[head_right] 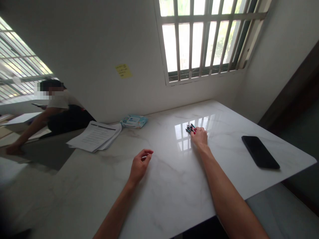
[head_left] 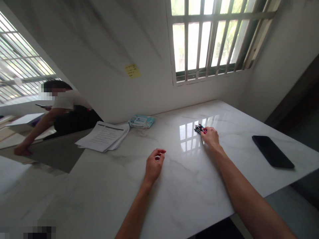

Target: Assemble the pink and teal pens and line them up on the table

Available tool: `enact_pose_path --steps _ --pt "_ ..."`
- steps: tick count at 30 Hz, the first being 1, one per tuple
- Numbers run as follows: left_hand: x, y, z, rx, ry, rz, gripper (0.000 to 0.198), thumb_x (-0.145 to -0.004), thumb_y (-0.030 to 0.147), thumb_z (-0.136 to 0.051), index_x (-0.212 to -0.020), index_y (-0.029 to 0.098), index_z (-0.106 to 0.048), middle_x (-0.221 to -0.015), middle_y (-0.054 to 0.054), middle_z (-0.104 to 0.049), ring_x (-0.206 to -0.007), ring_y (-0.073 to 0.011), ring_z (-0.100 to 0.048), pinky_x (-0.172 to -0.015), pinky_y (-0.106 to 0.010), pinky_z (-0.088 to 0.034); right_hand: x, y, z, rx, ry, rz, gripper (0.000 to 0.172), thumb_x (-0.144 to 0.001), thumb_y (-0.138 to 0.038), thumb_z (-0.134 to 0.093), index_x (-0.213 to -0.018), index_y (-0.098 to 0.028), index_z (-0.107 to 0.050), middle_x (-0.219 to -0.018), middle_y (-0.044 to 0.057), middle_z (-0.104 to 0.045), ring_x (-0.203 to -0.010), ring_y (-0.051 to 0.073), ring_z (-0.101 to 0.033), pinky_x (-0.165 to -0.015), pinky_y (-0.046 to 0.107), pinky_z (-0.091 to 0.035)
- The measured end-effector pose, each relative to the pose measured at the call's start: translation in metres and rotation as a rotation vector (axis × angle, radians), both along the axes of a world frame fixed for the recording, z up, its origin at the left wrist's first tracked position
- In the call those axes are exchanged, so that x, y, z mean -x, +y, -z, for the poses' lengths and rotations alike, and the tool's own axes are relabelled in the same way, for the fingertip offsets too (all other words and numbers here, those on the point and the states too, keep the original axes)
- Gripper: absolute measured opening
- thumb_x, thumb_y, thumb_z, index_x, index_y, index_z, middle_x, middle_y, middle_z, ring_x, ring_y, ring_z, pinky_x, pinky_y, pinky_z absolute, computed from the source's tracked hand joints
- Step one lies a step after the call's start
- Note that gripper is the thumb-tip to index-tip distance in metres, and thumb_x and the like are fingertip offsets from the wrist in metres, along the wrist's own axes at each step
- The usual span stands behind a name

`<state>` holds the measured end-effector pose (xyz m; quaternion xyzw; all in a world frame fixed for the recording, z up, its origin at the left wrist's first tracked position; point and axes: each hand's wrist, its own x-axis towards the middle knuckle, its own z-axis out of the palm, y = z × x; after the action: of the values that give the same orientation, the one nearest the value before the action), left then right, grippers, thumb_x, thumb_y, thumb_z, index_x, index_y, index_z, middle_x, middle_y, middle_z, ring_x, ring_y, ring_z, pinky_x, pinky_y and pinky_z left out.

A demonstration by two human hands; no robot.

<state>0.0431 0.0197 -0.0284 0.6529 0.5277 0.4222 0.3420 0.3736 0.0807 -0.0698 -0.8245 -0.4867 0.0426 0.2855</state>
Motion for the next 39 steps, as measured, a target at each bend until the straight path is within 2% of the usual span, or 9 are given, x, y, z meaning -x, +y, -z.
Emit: enact_pose_path --steps 12,17,19,21,24,28,32,35,39 --pt "-0.001 0.02 -0.006 0.102 -0.071 0.099 0.022 -0.08 0.039 -0.067 -0.088 0.019 -0.074 -0.088 -0.005 -0.072 -0.075 -0.0185 -0.062 -0.065 -0.027 -0.045 -0.009 -0.013 -0.025 -0.043 0.046 0.096 0.034 -0.092 -0.045 -0.061 -0.098 -0.019 -0.082 -0.085 0.014 -0.077 -0.081 0.027 -0.07 -0.071 0.032 -0.047" --pt "0.008 0.032 -0.014 0.261 -0.305 0.192 0.037 -0.079 0.051 -0.073 -0.093 0.017 -0.073 -0.083 -0.004 -0.068 -0.057 -0.0115 -0.054 -0.051 -0.023 -0.036 0.009 -0.019 -0.051 -0.268 0.026 0.105 0.038 -0.099 -0.049 -0.053 -0.106 -0.022 -0.079 -0.09 0.011 -0.077 -0.083 0.026 -0.069 -0.072 0.031 -0.045" --pt "0.015 0.032 -0.016 0.316 -0.392 0.172 0.045 -0.079 0.058 -0.073 -0.094 0.016 -0.073 -0.08 -0.004 -0.067 -0.055 -0.0104 -0.053 -0.049 -0.023 -0.036 0.037 -0.025 -0.059 -0.355 0.097 -0.057 0.036 -0.101 -0.049 -0.052 -0.106 -0.022 -0.076 -0.077 0.006 -0.073 -0.071 0.022 -0.067 -0.069 0.029 -0.044" --pt "0.021 0.03 -0.018 0.376 -0.419 0.187 0.05 -0.081 0.061 -0.071 -0.1 0.015 -0.074 -0.086 -0.007 -0.07 -0.059 -0.0121 -0.059 -0.054 -0.024 -0.043 0.074 -0.034 -0.062 -0.425 0.168 -0.362 0.032 -0.103 -0.043 -0.052 -0.111 -0.022 -0.074 -0.077 0.004 -0.073 -0.069 0.019 -0.066 -0.07 0.027 -0.045" --pt "0.027 0.024 -0.017 0.476 -0.459 0.22 0.058 -0.085 0.065 -0.065 -0.115 0.016 -0.073 -0.105 -0.013 -0.075 -0.077 -0.0184 -0.068 -0.068 -0.029 -0.053 0.135 -0.053 -0.058 -0.449 0.205 -0.869 0.026 -0.104 -0.026 -0.051 -0.122 -0.024 -0.07 -0.107 0.007 -0.075 -0.089 0.019 -0.069 -0.081 0.027 -0.05" --pt "0.029 0.023 -0.012 0.393 -0.417 0.23 0.049 -0.088 0.062 -0.065 -0.109 0.018 -0.072 -0.105 -0.01 -0.075 -0.09 -0.0223 -0.07 -0.077 -0.031 -0.055 0.184 -0.072 -0.044 -0.412 0.196 -1.19 0.036 -0.101 -0.012 -0.047 -0.125 -0.028 -0.07 -0.117 0.007 -0.074 -0.113 0.022 -0.064 -0.099 0.035 -0.05" --pt "0.034 0.026 -0.015 0.159 -0.363 0.099 0.039 -0.091 0.057 -0.061 -0.1 0.02 -0.068 -0.088 -0.005 -0.071 -0.075 -0.0183 -0.066 -0.068 -0.028 -0.05 0.182 -0.072 -0.031 -0.332 0.462 -1.109 0.037 -0.096 -0.015 -0.054 -0.129 -0.028 -0.067 -0.12 0.006 -0.073 -0.096 0.018 -0.067 -0.086 0.032 -0.054" --pt "0.037 0.023 -0.023 0.017 -0.14 0.064 0.035 -0.094 0.051 -0.057 -0.108 0.022 -0.072 -0.073 -0.001 -0.065 -0.066 -0.0182 -0.06 -0.064 -0.027 -0.044 0.169 -0.063 -0.025 -0.234 0.63 -0.918 0.018 -0.096 -0.035 -0.062 -0.095 -0.02 -0.071 -0.084 0.001 -0.07 -0.07 0.015 -0.059 -0.064 0.025 -0.047" --pt "0.031 0.01 -0.027 -0.047 0.103 0.163 0.025 -0.092 0.044 -0.062 -0.107 0.03 -0.077 -0.092 -0.005 -0.076 -0.084 -0.0268 -0.069 -0.074 -0.029 -0.044 0.162 -0.055 -0.022 -0.184 0.734 -0.793 0.056 -0.1 -0.06 -0.045 -0.063 -0.019 -0.05 -0.059 -0.003 -0.047 -0.057 0.013 -0.042 -0.056 0.026 -0.032"
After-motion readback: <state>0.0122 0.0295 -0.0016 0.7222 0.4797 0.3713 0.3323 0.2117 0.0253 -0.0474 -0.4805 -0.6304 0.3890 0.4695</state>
